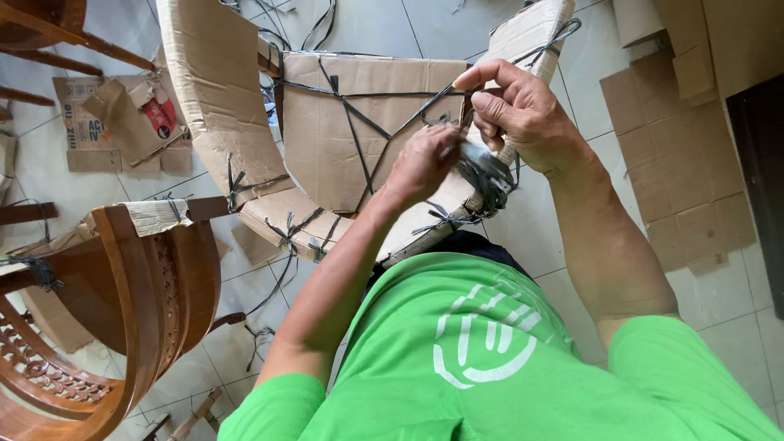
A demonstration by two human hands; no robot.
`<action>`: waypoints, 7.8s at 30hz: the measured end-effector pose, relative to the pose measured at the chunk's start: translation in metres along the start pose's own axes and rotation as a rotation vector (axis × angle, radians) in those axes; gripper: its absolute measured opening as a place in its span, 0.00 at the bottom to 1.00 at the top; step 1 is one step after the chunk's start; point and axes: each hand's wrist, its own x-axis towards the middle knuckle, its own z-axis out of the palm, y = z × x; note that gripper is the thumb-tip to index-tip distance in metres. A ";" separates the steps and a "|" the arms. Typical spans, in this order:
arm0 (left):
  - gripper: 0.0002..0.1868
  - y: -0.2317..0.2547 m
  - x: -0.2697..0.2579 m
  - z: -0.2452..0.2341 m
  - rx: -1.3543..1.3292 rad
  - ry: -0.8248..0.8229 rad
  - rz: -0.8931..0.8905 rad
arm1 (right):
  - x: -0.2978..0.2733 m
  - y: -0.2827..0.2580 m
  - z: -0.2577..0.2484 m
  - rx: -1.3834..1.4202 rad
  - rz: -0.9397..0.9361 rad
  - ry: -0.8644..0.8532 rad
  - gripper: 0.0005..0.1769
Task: Secure cardboard padding to a wooden chair frame using plastic straps.
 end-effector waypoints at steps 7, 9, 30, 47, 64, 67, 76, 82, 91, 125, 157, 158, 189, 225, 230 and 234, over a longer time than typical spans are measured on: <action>0.08 -0.036 -0.009 -0.024 -0.270 0.214 -0.211 | 0.002 0.058 -0.023 -0.857 -0.132 0.296 0.19; 0.10 -0.039 -0.011 -0.034 -0.504 0.313 -0.222 | 0.001 0.095 -0.032 -1.135 0.060 0.254 0.22; 0.13 -0.074 -0.037 -0.155 -0.786 0.910 -0.377 | -0.031 0.223 -0.018 -1.513 -0.035 0.188 0.25; 0.18 -0.070 -0.117 -0.269 -0.833 1.296 -0.147 | -0.020 0.247 -0.022 -1.512 0.073 0.195 0.16; 0.15 0.042 -0.066 -0.213 -0.971 0.669 0.002 | 0.055 0.139 0.129 -1.181 -0.125 -0.274 0.60; 0.17 0.048 -0.058 -0.205 -0.923 0.611 0.000 | 0.065 0.141 0.145 -1.137 -0.111 -0.334 0.59; 0.37 -0.034 -0.081 -0.162 -0.720 0.545 -0.022 | 0.066 0.122 0.128 -0.482 0.050 -0.391 0.09; 0.40 -0.035 -0.098 -0.093 -1.041 0.309 -0.328 | 0.055 0.100 0.116 0.171 0.071 -0.303 0.10; 0.09 -0.067 -0.110 -0.110 -0.875 0.357 -0.537 | 0.054 0.106 0.039 0.177 0.124 0.001 0.12; 0.11 0.044 -0.126 -0.227 -0.912 0.555 -0.405 | 0.021 0.027 0.086 -0.627 -0.644 0.014 0.29; 0.22 -0.068 -0.409 -0.338 -0.565 0.335 -0.556 | 0.006 0.140 0.250 -0.633 -0.044 0.333 0.31; 0.17 -0.071 -0.406 -0.335 -0.490 0.316 -0.538 | 0.003 0.146 0.246 -0.745 -0.024 0.351 0.30; 0.10 -0.179 -0.210 -0.354 -0.334 0.038 -0.637 | 0.142 0.123 0.332 -0.418 0.148 0.160 0.03; 0.25 -0.545 -0.190 -0.154 -0.607 0.184 -1.280 | 0.398 0.492 0.244 -0.475 0.760 0.268 0.10; 0.37 -0.563 -0.148 -0.147 -1.101 0.399 -1.343 | 0.409 0.495 0.244 -0.382 0.861 0.173 0.20; 0.19 -0.576 -0.133 -0.129 -1.219 0.496 -1.238 | 0.418 0.500 0.227 -0.294 0.915 0.119 0.28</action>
